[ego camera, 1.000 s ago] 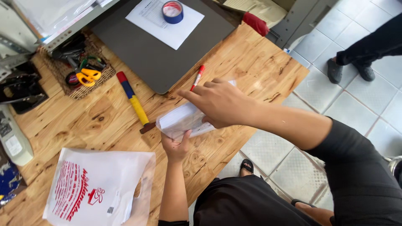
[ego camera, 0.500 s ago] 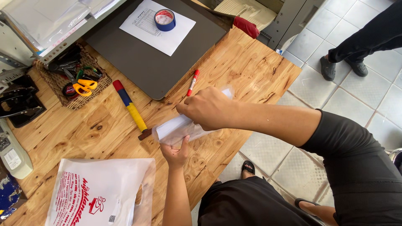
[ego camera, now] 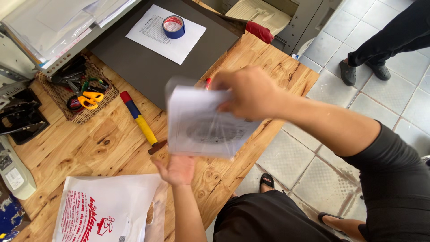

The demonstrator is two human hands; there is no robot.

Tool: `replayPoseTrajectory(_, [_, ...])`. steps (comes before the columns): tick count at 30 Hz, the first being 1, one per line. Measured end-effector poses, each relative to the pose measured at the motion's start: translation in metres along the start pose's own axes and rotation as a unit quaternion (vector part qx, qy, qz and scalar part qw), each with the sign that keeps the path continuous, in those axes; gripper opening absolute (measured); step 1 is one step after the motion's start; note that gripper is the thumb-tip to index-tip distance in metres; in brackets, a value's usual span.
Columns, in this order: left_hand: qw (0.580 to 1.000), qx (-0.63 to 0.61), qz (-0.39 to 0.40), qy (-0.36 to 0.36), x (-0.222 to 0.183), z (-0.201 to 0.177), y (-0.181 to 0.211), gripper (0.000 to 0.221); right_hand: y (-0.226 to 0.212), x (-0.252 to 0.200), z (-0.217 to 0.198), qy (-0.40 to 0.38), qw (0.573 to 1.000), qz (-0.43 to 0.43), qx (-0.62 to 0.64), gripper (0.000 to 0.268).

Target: The person aligns a stack of printed documents on a wooden table, then places them into a clear plastic sleeve. The person smooths the sleeve and sets the packaged documents on the table.

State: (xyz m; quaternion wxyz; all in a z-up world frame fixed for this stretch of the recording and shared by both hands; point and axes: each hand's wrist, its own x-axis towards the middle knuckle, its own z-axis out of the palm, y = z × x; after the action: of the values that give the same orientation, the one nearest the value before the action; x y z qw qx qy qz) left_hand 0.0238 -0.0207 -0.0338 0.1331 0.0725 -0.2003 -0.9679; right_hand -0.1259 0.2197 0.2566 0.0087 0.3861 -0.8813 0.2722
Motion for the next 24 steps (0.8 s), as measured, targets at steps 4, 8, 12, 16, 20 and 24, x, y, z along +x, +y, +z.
replayPoseTrajectory(4, [0.988,-0.096,-0.108,-0.059,-0.004,-0.01,-0.015,0.094,0.089,-0.034,0.032,0.003,0.961,0.226,0.158,0.04])
replayPoseTrajectory(8, [0.939,0.304,-0.153,0.043,0.013,-0.025,-0.025,0.07,0.155,-0.102,0.125,0.04,0.82,0.418,0.388,0.044])
replayPoseTrajectory(12, [0.865,0.468,-0.18,0.021,0.031,-0.034,-0.041,0.061,0.177,-0.172,0.192,0.074,0.737,0.513,0.433,0.051])
replayPoseTrajectory(16, [0.654,0.74,-0.155,0.02,0.041,-0.025,-0.029,0.062,0.171,-0.202,0.207,0.071,0.771,0.525,0.353,0.054])
replayPoseTrajectory(20, [0.568,0.819,-0.068,0.045,0.042,-0.01,-0.006,0.077,0.159,-0.217,0.205,0.116,0.894,0.421,0.1,0.066])
replayPoseTrajectory(24, [0.664,0.742,-0.077,0.054,0.028,-0.003,-0.001,0.076,0.157,-0.225,0.21,0.248,0.839,0.413,0.252,0.067])
